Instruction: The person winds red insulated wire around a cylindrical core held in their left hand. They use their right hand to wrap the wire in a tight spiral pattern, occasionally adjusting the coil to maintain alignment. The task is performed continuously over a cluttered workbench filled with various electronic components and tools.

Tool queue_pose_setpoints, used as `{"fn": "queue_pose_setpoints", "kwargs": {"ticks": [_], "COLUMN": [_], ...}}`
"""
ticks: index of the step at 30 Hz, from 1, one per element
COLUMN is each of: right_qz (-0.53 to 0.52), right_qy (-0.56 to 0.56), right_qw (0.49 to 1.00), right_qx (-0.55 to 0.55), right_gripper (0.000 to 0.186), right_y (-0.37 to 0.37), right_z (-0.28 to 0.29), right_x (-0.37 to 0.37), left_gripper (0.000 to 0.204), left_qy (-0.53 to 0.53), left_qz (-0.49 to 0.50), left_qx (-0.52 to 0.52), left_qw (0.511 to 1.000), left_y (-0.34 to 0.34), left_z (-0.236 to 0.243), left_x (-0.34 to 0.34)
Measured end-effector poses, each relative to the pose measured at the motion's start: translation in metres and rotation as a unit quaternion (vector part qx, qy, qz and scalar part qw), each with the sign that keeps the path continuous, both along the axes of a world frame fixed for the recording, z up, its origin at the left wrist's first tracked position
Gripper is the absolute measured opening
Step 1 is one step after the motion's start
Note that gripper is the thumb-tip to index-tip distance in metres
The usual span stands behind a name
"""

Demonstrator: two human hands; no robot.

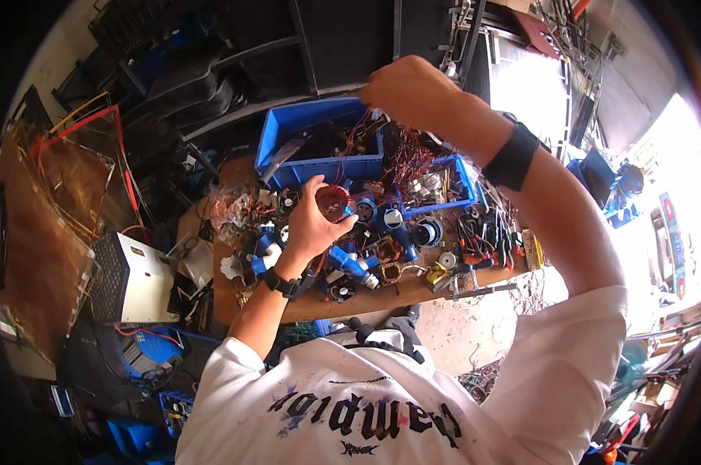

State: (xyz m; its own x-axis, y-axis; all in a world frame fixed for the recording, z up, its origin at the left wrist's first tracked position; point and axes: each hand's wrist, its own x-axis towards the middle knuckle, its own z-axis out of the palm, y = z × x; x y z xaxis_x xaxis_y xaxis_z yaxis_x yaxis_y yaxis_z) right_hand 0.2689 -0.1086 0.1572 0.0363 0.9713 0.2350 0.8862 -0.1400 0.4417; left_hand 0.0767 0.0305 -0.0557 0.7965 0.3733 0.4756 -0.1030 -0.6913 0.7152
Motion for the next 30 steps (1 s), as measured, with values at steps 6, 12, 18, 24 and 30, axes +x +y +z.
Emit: {"fn": "queue_pose_setpoints", "kwargs": {"ticks": [6, 12, 18, 24, 30], "right_qz": [-0.079, -0.112, -0.207, -0.205, -0.231], "right_qy": [0.104, 0.147, 0.218, 0.232, 0.205], "right_qw": [0.99, 0.968, 0.933, 0.926, 0.939], "right_qx": [0.051, 0.17, 0.196, 0.216, 0.15], "right_gripper": [0.017, 0.02, 0.022, 0.02, 0.018], "right_y": [-0.018, -0.032, -0.038, -0.04, -0.031], "right_z": [-0.012, -0.019, -0.037, -0.052, -0.055], "right_x": [0.028, 0.068, 0.08, 0.097, 0.078], "left_gripper": [0.088, 0.089, 0.09, 0.083, 0.058], "left_qy": [0.002, 0.015, 0.055, 0.061, 0.015], "left_qz": [0.002, -0.017, 0.011, 0.012, -0.019], "left_qx": [-0.003, -0.128, -0.023, -0.036, 0.081], "left_qw": [1.0, 0.992, 0.998, 0.997, 0.996], "left_y": [0.007, 0.017, 0.023, 0.019, 0.015], "left_z": [0.0, -0.024, -0.027, -0.011, -0.003], "left_x": [-0.004, -0.003, -0.004, -0.005, -0.005]}}
